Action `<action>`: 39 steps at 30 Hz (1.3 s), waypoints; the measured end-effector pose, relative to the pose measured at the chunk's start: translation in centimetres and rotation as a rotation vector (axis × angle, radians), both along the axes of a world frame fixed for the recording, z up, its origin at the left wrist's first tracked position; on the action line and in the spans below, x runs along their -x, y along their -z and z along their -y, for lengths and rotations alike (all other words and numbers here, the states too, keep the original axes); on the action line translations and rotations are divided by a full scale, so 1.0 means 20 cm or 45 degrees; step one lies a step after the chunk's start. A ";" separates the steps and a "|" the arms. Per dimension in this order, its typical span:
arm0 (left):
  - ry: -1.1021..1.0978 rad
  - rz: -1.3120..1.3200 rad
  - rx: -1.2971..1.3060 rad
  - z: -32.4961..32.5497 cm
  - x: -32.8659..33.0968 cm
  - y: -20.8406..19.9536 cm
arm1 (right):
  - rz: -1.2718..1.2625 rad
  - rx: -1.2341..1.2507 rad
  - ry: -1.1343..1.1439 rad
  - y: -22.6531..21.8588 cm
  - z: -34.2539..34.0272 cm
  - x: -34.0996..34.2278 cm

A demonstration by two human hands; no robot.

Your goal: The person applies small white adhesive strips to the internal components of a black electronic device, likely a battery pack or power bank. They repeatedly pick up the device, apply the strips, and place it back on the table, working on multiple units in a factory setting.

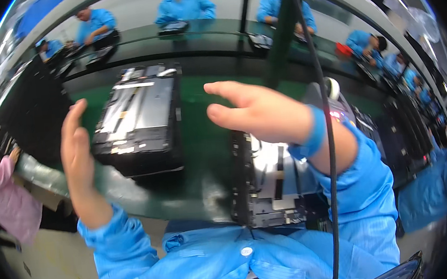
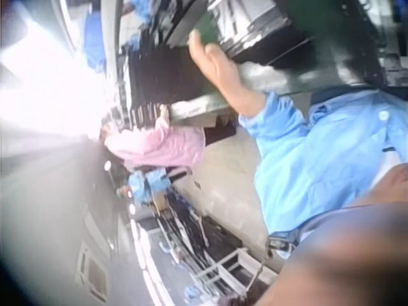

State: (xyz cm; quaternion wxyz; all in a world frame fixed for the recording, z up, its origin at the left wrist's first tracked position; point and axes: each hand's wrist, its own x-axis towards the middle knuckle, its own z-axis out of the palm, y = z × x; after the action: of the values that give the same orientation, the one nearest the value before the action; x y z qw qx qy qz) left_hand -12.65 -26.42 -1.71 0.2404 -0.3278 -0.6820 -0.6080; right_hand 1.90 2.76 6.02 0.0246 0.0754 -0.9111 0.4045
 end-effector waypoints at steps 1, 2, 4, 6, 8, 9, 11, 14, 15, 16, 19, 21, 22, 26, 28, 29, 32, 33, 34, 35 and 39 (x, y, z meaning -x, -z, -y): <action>-0.138 -0.198 0.053 -0.03 -0.13 -0.02 | 0.020 -0.011 0.018 -0.07 -0.05 -0.12; -0.119 -0.369 0.127 -0.09 -0.25 -0.04 | -0.063 -0.074 0.065 -0.11 -0.13 -0.26; 0.455 -0.498 0.405 -0.21 -0.40 -0.03 | -0.213 0.368 0.230 -0.03 -0.29 -0.51; 0.873 -0.270 0.592 -0.34 -0.51 0.03 | -0.442 0.670 0.548 0.10 -0.39 -0.67; 0.876 -0.193 0.682 -0.50 -0.55 0.12 | -0.713 0.271 1.097 0.37 -0.57 -0.81; 0.875 -0.241 0.653 -0.55 -0.55 0.14 | -0.767 -0.194 1.423 0.51 -0.67 -0.87; 0.860 -0.329 0.597 -0.61 -0.54 0.16 | -0.668 -0.276 1.604 0.76 -0.78 -0.93; 0.826 -0.367 0.483 -0.70 -0.54 0.12 | -0.152 0.769 1.533 0.84 -0.87 -0.85; 0.816 -0.356 0.415 -0.73 -0.54 0.12 | -0.126 0.870 1.465 0.87 -0.92 -0.83; 0.833 -0.362 0.400 -0.75 -0.54 0.11 | -0.103 0.964 1.389 0.88 -0.96 -0.80; 0.878 -0.386 0.363 -0.78 -0.54 0.08 | -0.192 1.017 1.361 0.86 -0.95 -0.77; 0.907 -0.407 0.349 -0.80 -0.54 0.06 | -0.218 1.020 1.378 0.81 -0.91 -0.76; 0.928 -0.404 0.348 -0.81 -0.53 0.06 | -0.262 0.998 1.382 0.79 -0.89 -0.76; 0.987 -0.402 0.399 -0.86 -0.51 -0.01 | -0.354 0.527 1.055 0.57 -0.64 -0.77; 0.990 -0.412 0.510 -0.90 -0.52 -0.06 | -0.458 0.175 0.606 0.42 -0.49 -0.74; 1.011 -0.373 0.556 -0.93 -0.54 -0.07 | -0.520 -0.011 0.322 0.36 -0.44 -0.71; 1.077 -0.330 0.642 -0.97 -0.58 -0.08 | -0.514 -0.216 0.056 0.28 -0.29 -0.59; 1.030 -0.426 0.548 -0.97 -0.59 -0.05 | -0.522 -0.277 0.078 0.27 -0.28 -0.58; 0.968 -0.434 0.547 -0.96 -0.58 -0.04 | -0.526 -0.348 0.103 0.25 -0.28 -0.56; 0.906 -0.441 0.547 -0.94 -0.58 -0.03 | -0.530 -0.419 0.128 0.25 -0.28 -0.54; 0.826 -0.381 0.471 -0.92 -0.52 0.02 | -0.850 -0.427 0.342 0.24 -0.32 -0.48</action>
State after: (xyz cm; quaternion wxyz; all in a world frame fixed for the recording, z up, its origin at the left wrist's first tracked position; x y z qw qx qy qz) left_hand -2.21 -8.07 -2.19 0.0697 -0.6489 -0.5983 -0.4648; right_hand 11.46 9.15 1.17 0.3596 0.0858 -0.9081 0.1965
